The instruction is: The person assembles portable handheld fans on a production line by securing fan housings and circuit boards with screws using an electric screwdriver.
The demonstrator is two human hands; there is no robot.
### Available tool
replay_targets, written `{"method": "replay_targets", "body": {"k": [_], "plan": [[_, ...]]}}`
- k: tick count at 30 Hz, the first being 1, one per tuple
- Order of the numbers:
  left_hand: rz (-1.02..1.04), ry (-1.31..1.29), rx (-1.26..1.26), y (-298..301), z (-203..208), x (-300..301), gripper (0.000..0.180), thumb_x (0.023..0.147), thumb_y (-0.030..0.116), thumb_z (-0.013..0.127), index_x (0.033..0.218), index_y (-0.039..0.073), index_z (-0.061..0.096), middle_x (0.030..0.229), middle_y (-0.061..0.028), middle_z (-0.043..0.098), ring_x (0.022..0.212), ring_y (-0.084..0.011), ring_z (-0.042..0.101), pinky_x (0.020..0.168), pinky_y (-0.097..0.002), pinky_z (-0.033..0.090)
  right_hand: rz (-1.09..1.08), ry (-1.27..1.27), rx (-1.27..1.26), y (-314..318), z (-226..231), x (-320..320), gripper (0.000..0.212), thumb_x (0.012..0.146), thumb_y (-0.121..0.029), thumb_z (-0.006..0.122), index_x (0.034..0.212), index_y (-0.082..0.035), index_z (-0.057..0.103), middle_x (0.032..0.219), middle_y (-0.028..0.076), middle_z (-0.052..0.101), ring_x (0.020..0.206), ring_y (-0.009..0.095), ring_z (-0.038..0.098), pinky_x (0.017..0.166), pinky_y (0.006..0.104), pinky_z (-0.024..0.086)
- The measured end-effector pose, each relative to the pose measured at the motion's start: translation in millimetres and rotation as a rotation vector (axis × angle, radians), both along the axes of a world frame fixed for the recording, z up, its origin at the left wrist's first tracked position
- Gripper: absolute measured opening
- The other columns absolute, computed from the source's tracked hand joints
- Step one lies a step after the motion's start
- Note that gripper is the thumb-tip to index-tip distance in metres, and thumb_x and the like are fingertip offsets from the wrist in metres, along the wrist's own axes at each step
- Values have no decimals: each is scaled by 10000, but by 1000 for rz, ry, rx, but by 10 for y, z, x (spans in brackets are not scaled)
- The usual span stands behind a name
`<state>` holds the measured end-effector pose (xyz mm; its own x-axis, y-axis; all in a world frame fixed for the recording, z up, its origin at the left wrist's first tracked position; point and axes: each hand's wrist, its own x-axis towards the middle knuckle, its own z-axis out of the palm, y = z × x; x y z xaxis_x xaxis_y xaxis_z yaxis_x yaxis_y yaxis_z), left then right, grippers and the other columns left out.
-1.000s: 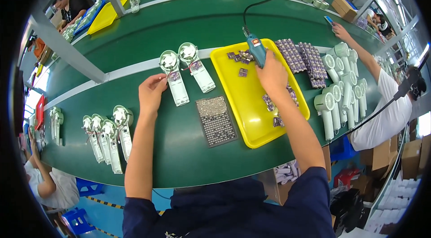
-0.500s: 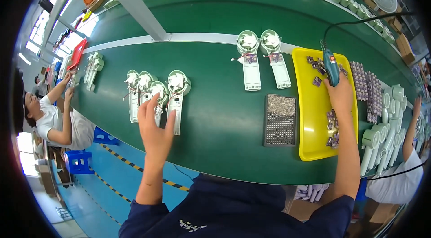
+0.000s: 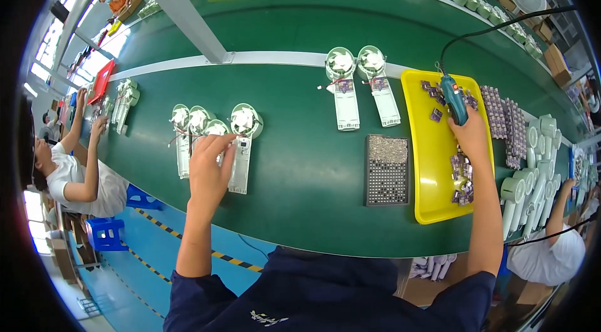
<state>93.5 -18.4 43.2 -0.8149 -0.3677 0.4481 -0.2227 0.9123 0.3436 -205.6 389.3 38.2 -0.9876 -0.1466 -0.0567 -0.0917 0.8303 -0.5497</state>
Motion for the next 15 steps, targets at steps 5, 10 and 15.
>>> {"method": "replay_targets", "body": {"k": [5,10,15], "plan": [[-211,-36,171,-3,-40,-201,194,765,7,757,951,44,716,874,-79,643,836,-285,604,759,-408,480,195,204,33,224,-52,-31,358,786,-134,774,1096,-5,653,881,212,675,841,380,670,745,427,516],[-272,-64,112,79,-50,-178,167,739,-22,738,886,50,709,862,-80,639,850,-297,593,762,-407,446,226,282,37,195,-83,-26,579,763,-329,858,1200,-16,643,957,186,694,832,358,671,770,401,517],[-357,-13,214,714,-24,-60,168,723,-54,705,867,31,688,875,-92,640,881,-305,589,782,-401,477,107,199,-280,159,231,457,437,808,-171,838,1152,15,642,995,76,728,825,185,693,763,298,549]]}}
